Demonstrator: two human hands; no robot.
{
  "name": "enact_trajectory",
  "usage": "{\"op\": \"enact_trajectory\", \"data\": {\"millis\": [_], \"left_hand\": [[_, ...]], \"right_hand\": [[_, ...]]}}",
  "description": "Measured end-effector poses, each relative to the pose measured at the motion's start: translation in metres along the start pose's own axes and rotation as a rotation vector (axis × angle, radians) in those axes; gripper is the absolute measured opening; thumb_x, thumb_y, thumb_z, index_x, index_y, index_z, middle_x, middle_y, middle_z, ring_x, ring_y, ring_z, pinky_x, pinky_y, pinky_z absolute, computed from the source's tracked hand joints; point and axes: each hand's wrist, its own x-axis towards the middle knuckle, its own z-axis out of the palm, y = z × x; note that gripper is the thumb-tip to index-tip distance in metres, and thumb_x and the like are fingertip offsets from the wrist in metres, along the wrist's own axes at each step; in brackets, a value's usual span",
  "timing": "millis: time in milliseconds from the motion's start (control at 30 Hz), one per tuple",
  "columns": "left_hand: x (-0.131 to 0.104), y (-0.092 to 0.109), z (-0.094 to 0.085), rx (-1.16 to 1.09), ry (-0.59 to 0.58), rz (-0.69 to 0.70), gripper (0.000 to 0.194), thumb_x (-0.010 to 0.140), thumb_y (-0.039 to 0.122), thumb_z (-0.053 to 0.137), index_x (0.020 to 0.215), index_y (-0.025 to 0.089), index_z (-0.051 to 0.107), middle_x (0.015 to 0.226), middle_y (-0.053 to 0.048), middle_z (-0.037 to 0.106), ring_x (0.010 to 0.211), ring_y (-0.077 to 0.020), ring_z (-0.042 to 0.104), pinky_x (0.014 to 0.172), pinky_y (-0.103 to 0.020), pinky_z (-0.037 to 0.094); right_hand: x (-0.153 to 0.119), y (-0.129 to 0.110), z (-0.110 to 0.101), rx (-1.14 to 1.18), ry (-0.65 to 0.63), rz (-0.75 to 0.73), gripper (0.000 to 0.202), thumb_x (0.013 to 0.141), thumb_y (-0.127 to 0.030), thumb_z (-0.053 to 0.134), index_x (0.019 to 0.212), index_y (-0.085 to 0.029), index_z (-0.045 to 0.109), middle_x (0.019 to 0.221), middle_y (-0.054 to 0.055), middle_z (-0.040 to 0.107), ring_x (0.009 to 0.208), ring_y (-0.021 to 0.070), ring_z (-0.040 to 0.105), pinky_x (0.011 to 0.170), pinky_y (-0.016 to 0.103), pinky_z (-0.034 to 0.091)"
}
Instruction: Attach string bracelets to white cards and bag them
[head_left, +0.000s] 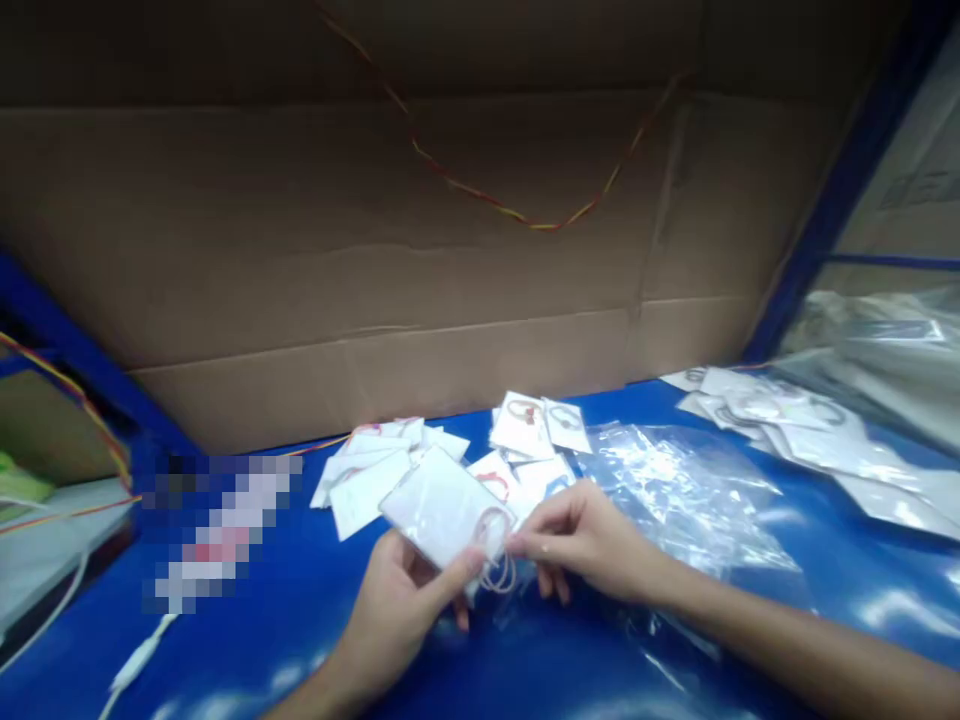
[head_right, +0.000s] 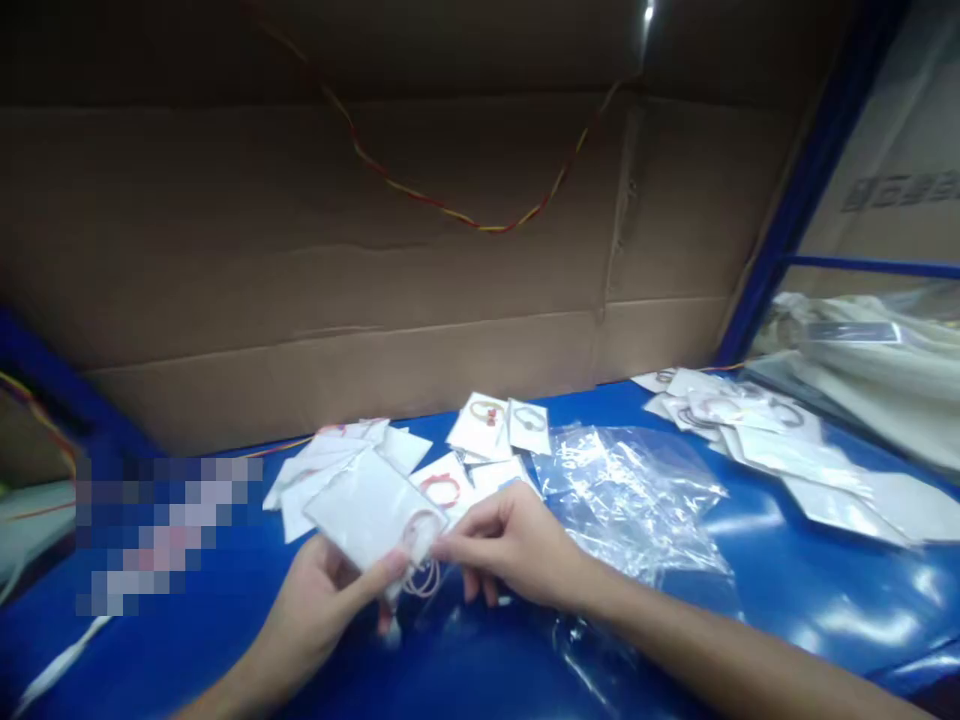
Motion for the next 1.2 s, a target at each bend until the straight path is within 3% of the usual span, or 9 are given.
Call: {"op": "enact_trajectory", "data": {"millis": [133,367,567,667,800,933,1067,1200], "left_hand": [[0.0,0.001,0.001,-0.005,0.023,0.008,0.046,0.068,0.045,0.082,0.088,0.01,0.06,0.066,-0.004,0.067,0.041,-0.0111,0.054,0.043,-0.023,0.05],[0.001,0.002,0.001,0.057,0.053,0.02,0.044,0.068,0.046,0.08,0.087,0.01,0.063,0.063,-0.003,0.066,0.044,-0.0116,0.056,0.044,-0.021,0.049],[0.003,0.002,0.0,0.046,0.002,0.019,0.043,0.066,0.045,0.082,0.082,0.01,0.062,0.062,-0.002,0.064,0.045,-0.0117,0.056,0.044,-0.021,0.05],[0.004,-0.001,-0.002,0.071,-0.016,0.025,0.042,0.068,0.045,0.081,0.081,0.01,0.062,0.059,-0.003,0.064,0.044,-0.0119,0.055,0.043,-0.021,0.049],[0.001,-0.001,0.002,0.055,0.036,0.033,0.044,0.067,0.045,0.082,0.085,0.01,0.064,0.061,-0.004,0.065,0.044,-0.0116,0.054,0.042,-0.02,0.047],[-0.003,0.005,0.007,-0.004,0.104,0.051,0.046,0.068,0.045,0.081,0.092,0.01,0.064,0.069,-0.004,0.068,0.044,-0.0103,0.054,0.043,-0.021,0.048],[-0.003,0.009,0.004,-0.007,0.013,-0.011,0.048,0.066,0.043,0.084,0.093,0.009,0.063,0.068,-0.005,0.068,0.043,-0.0117,0.055,0.046,-0.024,0.051],[-0.002,0.006,0.001,-0.028,-0.008,-0.028,0.052,0.065,0.043,0.085,0.097,0.009,0.062,0.071,-0.006,0.069,0.042,-0.0124,0.057,0.044,-0.023,0.05]], "right_hand": [[0.0,0.0,-0.001,-0.018,0.051,-0.014,0.052,0.071,-0.059,0.074,0.07,-0.007,0.072,0.054,0.001,0.063,0.038,0.0016,0.05,0.04,0.009,0.036],[0.002,-0.003,0.001,0.082,-0.04,0.02,0.055,0.074,-0.061,0.069,0.078,-0.007,0.07,0.064,0.004,0.069,0.04,0.0041,0.056,0.04,0.01,0.04],[-0.002,-0.004,0.002,0.073,-0.092,0.028,0.056,0.075,-0.061,0.069,0.097,-0.009,0.072,0.063,0.002,0.068,0.041,0.0032,0.055,0.042,0.009,0.042],[-0.003,-0.005,0.001,0.054,-0.096,0.017,0.054,0.077,-0.061,0.067,0.095,-0.01,0.071,0.062,0.001,0.067,0.04,0.0027,0.054,0.04,0.008,0.039],[-0.002,-0.006,0.001,0.003,-0.035,0.025,0.055,0.075,-0.062,0.067,0.085,-0.008,0.071,0.055,0.0,0.063,0.036,0.0019,0.05,0.038,0.009,0.036],[-0.001,-0.006,-0.001,-0.065,0.022,0.021,0.055,0.074,-0.063,0.068,0.087,-0.009,0.074,0.05,-0.001,0.059,0.034,0.0012,0.045,0.036,0.009,0.033],[-0.003,-0.005,-0.001,-0.125,0.072,-0.03,0.052,0.076,-0.061,0.067,0.085,-0.011,0.076,0.048,-0.001,0.056,0.036,-0.0001,0.043,0.038,0.008,0.03],[0.0,-0.002,-0.002,-0.161,0.174,-0.025,0.051,0.068,-0.06,0.076,0.069,-0.009,0.073,0.047,-0.001,0.056,0.039,0.0002,0.045,0.04,0.009,0.026]]}}
